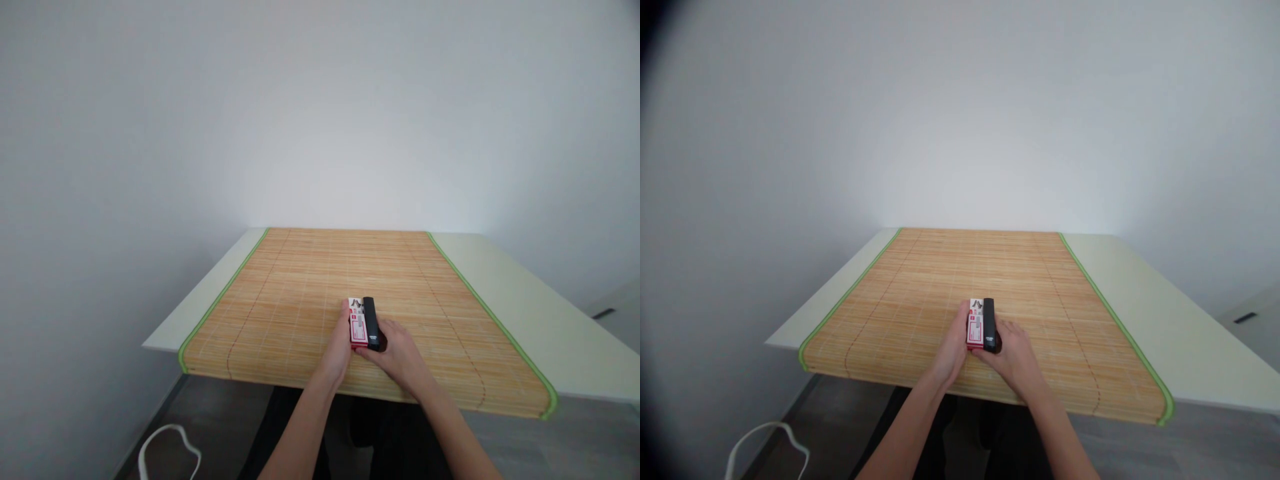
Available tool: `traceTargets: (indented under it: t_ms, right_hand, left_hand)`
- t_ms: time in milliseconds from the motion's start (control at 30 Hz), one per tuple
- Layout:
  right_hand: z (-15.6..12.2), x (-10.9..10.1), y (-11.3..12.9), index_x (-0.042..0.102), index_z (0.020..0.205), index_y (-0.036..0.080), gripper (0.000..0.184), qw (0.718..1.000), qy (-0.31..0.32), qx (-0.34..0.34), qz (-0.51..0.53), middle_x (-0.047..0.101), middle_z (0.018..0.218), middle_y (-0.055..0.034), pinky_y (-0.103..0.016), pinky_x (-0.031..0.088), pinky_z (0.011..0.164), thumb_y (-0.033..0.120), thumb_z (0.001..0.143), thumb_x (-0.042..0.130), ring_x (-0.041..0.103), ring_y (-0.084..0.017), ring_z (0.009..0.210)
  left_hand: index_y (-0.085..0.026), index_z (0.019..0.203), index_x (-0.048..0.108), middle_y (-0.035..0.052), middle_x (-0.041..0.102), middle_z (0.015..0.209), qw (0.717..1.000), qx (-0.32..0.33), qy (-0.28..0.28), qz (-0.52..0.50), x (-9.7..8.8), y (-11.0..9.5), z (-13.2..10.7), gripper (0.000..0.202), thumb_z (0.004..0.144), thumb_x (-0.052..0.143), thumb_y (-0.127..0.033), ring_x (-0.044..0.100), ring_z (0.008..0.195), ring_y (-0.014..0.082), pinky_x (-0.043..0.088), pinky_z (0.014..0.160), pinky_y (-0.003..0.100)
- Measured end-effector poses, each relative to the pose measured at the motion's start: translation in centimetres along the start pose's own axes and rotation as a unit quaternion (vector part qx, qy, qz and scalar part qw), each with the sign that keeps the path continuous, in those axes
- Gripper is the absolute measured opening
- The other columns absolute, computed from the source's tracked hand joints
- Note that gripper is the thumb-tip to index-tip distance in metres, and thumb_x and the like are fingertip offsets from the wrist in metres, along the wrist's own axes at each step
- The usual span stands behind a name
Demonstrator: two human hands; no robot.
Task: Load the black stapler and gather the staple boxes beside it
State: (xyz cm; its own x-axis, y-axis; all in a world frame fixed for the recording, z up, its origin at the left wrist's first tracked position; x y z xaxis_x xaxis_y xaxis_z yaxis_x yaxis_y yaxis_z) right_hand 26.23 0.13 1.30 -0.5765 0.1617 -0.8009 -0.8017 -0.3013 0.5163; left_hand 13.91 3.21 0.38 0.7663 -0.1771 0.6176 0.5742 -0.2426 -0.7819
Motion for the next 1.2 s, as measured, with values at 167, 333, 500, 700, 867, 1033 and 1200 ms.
traceTargets:
  t_ms: [167,333,500,700,867,1033,1200]
  right_hand:
    - [-0.7,0.1,-0.4,0.046,0.148,0.024,0.082,0.999,-0.038,0.005,0.01,0.066,0.127,-0.0135,-0.051,0.049,0.097,0.05,0.078,0.08,0.061,-0.036,0.113]
    - [-2.1,1.5,-0.3,0.029,0.156,0.021,0.091,0.998,-0.063,0.021,0.012,0.053,0.146,-0.0185,-0.057,0.041,0.11,0.045,0.081,0.075,0.05,-0.039,0.134]
    - [-3.6,2.0,-1.1,0.021,0.158,0.024,0.078,0.995,-0.07,0.068,0.002,0.052,0.15,-0.0181,-0.069,0.024,0.117,0.037,0.092,0.061,0.051,-0.039,0.136]
    - [-4.8,-1.9,-5.8,0.033,0.155,0.03,0.073,0.992,-0.066,0.104,-0.033,0.063,0.14,-0.0123,-0.074,0.008,0.119,0.043,0.089,0.063,0.061,-0.039,0.126]
    - [-5.6,-6.5,-11.3,0.044,0.147,0.029,0.062,0.991,-0.031,0.13,-0.029,0.072,0.127,-0.0092,-0.07,0.007,0.12,0.048,0.09,0.06,0.068,-0.038,0.114]
    - [-6.1,-9.8,-14.4,0.06,0.132,0.025,0.053,0.987,-0.031,0.154,-0.044,0.077,0.113,-0.0093,-0.054,0.039,0.11,0.049,0.084,0.062,0.071,-0.035,0.102]
    - [-6.4,-10.3,-15.2,0.063,0.131,0.022,0.056,0.984,-0.045,0.168,-0.049,0.077,0.108,-0.01,-0.045,0.052,0.091,0.05,0.082,0.063,0.07,-0.034,0.097]
  left_hand:
    - [-0.019,0.126,0.07,0.0066,0.069,0.132,0.999,0.034,-0.018,0.004,-0.6,-0.5,-0.3,0.05,0.101,0.049,-0.057,0.057,0.132,0.0263,0.031,0.123,0.043]
    - [-0.019,0.125,0.072,0.0077,0.071,0.129,0.999,-0.005,-0.036,0.01,0.1,0.5,-0.9,0.054,0.101,0.046,-0.06,0.058,0.131,0.0284,0.032,0.122,0.045]
    - [-0.019,0.125,0.071,0.0091,0.071,0.127,0.996,-0.038,-0.075,-0.004,2.1,2.0,-0.7,0.055,0.096,0.053,-0.062,0.06,0.13,0.0299,0.034,0.121,0.045]
    - [-0.018,0.13,0.067,0.0108,0.062,0.142,0.998,-0.049,-0.042,-0.005,6.3,5.6,0.8,0.062,0.093,0.053,-0.066,0.046,0.143,0.033,0.031,0.123,0.043]
    - [-0.015,0.136,0.062,0.0141,0.054,0.149,0.998,-0.062,0.022,-0.004,11.6,9.1,2.6,0.074,0.091,0.05,-0.072,0.042,0.145,0.0335,0.03,0.123,0.04]
    - [-0.013,0.141,0.059,0.0156,0.049,0.153,0.996,-0.069,0.057,0.0,14.9,11.3,3.8,0.079,0.092,0.045,-0.074,0.04,0.146,0.0335,0.028,0.123,0.041]
    - [-0.013,0.143,0.058,0.0161,0.048,0.154,0.994,-0.071,0.079,0.013,15.2,11.7,4.1,0.08,0.094,0.039,-0.074,0.037,0.148,0.032,0.026,0.124,0.041]
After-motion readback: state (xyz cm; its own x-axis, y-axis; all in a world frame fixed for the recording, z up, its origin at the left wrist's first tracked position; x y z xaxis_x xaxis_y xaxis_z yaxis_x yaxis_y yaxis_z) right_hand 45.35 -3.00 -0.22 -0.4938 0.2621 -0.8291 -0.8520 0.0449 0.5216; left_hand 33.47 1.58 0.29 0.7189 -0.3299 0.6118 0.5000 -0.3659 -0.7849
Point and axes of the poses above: each hand's wrist, its own z-axis towards the middle knuckle, its own x-axis out of the palm, y = z × x, the point moved 6 cm from there along z, towards the middle knuckle
